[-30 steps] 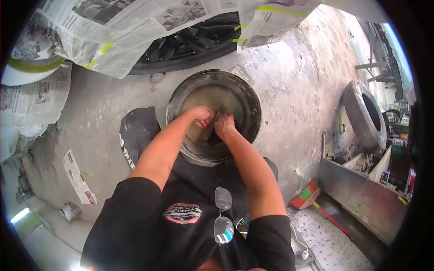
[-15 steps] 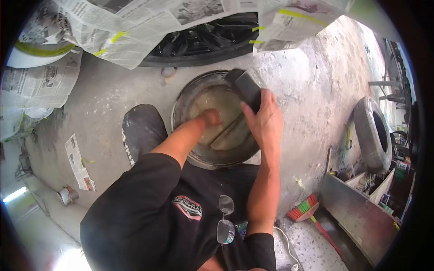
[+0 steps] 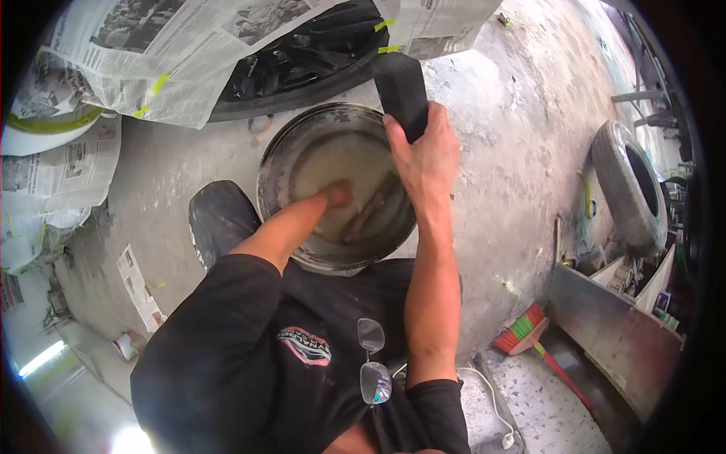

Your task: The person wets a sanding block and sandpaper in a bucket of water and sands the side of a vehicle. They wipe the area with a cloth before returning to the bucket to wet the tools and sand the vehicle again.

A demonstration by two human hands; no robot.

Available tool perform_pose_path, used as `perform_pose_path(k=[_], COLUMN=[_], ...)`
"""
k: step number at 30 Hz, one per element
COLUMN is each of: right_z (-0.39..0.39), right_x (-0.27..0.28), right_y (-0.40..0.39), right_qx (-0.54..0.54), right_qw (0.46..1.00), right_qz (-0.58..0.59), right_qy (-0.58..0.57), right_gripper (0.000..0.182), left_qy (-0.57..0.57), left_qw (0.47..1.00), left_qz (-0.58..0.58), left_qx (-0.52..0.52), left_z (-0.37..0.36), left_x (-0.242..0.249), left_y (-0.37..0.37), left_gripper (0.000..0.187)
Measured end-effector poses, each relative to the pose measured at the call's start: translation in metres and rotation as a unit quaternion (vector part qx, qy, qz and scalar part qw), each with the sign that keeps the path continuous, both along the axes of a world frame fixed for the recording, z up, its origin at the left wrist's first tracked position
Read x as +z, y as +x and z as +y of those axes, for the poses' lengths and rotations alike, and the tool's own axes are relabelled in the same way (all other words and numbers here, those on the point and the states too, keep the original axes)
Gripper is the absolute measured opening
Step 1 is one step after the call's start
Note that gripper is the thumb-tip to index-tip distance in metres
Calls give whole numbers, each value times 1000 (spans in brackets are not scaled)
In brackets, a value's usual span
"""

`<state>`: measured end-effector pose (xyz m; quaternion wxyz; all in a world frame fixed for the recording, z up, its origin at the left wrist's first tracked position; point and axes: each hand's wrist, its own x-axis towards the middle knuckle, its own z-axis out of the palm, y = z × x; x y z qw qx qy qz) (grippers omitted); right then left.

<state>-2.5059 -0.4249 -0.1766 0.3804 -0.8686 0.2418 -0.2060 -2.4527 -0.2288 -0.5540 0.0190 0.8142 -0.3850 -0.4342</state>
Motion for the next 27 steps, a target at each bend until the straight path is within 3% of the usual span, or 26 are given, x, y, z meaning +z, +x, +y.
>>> perform_pose_path(k=[2, 4, 7, 10, 12, 15, 17, 19, 22, 25, 27], right_z=[-1, -2, -1, 0, 0, -1, -1, -1, -3, -6, -10], right_x=[-3, -4, 0, -2, -5, -11, -11, -8, -13, -8, -5], right_y=[0, 0, -3, -5, -5, -3, -4, -6, -5, -6, -6], right_qx=[-3, -5, 11, 18, 8, 6, 6, 5, 5, 13, 3], right_qw=[1000, 1000, 1000, 999, 999, 998, 998, 998, 996, 997, 998], right_qz=[-7, -17, -20, -39, -45, -61, -62, -52, -84, -74, -55], right_qy=[4, 0, 1, -8, -17, -21, -20, -18, -17, 2, 8], right_gripper=[48, 48, 47, 46, 46, 46, 45, 45, 45, 44, 45], left_qy=[83, 133, 48, 77, 37, 32, 17, -26, 86, 116, 118], left_qw=[996, 989, 997, 996, 996, 996, 997, 998, 992, 982, 987], left_qz=[3, 19, 17, 21, 86, 88, 67, 55, 84, 149, 104], left_qx=[27, 63, 65, -36, -13, -4, -16, -36, -34, 3, 35], left_z=[-10, -21, -15, -12, -4, -8, -12, -18, -20, -18, -16], left_x=[18, 71, 63, 28, 22, 24, 41, 90, 137, 180, 226], left_y=[-6, -10, -3, -1, -1, -1, 1, 13, 44, 71, 77], left_gripper=[40, 42, 40, 39, 38, 39, 40, 43, 46, 53, 54])
